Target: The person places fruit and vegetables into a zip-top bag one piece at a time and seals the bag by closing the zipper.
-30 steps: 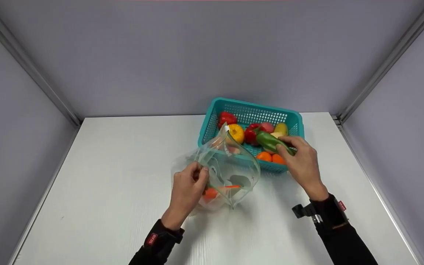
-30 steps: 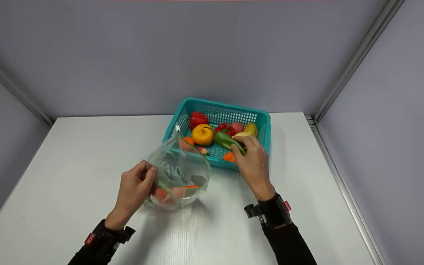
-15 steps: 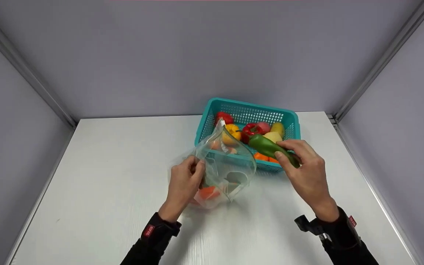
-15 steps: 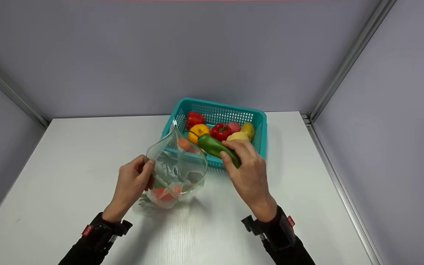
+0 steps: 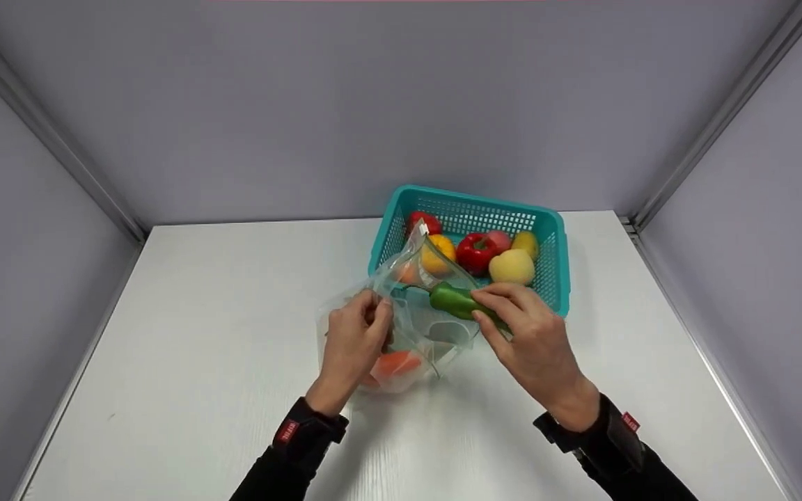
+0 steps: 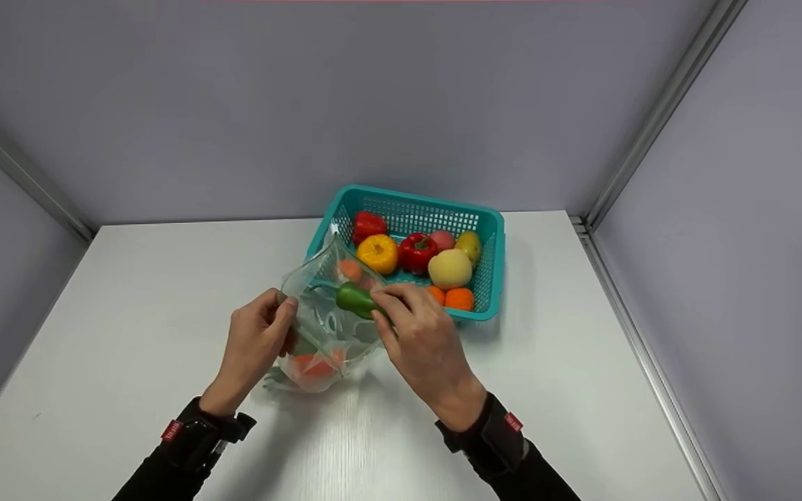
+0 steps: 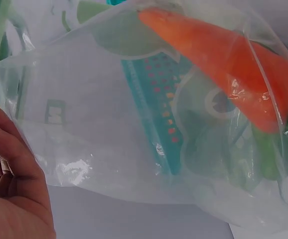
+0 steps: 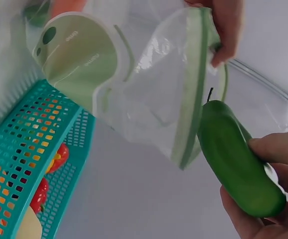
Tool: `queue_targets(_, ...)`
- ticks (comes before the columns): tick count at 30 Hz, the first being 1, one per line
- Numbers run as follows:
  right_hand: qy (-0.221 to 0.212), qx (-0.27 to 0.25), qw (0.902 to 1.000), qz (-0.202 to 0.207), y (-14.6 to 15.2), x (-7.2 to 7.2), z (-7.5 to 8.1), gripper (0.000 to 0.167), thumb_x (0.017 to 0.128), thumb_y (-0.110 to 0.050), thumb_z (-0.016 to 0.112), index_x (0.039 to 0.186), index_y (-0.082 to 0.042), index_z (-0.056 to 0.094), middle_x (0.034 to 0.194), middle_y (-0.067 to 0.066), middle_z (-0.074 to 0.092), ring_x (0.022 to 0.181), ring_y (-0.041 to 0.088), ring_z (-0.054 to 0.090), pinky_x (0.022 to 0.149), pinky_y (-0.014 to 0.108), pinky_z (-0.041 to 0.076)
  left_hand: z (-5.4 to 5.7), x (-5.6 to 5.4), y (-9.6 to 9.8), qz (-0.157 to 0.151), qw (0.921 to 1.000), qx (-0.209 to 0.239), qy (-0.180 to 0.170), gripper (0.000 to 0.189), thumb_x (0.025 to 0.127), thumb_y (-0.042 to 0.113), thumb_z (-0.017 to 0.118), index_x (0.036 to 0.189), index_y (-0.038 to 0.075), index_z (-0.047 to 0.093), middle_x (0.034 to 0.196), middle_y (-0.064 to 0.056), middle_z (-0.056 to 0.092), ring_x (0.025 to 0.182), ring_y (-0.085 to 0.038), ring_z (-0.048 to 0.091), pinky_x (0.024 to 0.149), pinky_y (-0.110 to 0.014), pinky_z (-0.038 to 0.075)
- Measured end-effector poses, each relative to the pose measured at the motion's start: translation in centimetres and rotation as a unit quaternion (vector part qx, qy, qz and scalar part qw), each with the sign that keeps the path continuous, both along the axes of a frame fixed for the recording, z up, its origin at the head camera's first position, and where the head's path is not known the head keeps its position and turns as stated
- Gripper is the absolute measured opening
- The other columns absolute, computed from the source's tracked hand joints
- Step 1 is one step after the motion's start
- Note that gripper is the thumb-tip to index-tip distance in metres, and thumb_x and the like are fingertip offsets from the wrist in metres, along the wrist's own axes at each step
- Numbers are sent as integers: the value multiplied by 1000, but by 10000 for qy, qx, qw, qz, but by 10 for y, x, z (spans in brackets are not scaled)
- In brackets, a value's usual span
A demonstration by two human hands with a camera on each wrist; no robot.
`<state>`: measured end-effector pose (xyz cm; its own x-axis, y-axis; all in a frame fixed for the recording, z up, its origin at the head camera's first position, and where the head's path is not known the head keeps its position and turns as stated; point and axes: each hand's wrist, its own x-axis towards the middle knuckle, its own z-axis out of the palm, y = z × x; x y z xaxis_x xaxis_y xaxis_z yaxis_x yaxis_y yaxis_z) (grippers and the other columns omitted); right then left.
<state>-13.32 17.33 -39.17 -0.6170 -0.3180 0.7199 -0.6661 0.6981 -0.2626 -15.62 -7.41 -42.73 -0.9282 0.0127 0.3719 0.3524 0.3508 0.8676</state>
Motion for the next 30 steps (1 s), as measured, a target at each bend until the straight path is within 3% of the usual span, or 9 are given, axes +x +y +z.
queue_targets(10, -217, 769, 9965, 258, -33, -21, -7, 29, 87, -9, 84, 114, -3, 76, 109, 11, 70, 99, 27, 68, 89, 37, 60, -2, 3, 3, 3, 9999, 86, 143, 28, 104, 8, 57, 76, 10, 55, 54, 7, 51, 44, -7, 50, 42, -24, 44)
queue_targets(22, -558, 1246, 9890, 570, -69, -48, -16, 19, 90, -10, 81, 107, -3, 76, 104, 8, 72, 93, 24, 68, 86, 36, 60, -3, 2, -2, 451, 9986, 45, 269, 31, 101, 6, 56, 71, 11, 52, 52, 9, 45, 41, -5, 47, 39, -23, 40)
queue_targets(30, -572, 1356, 9874, 587, -78, -63, -20, 17, 89, -11, 83, 102, -4, 74, 95, 7, 72, 88, 24, 68, 82, 37, 60, -5, -2, -6, 491, 9970, 582, -114, 30, 100, 5, 55, 71, 10, 53, 50, 5, 48, 39, -7, 47, 37, -22, 40)
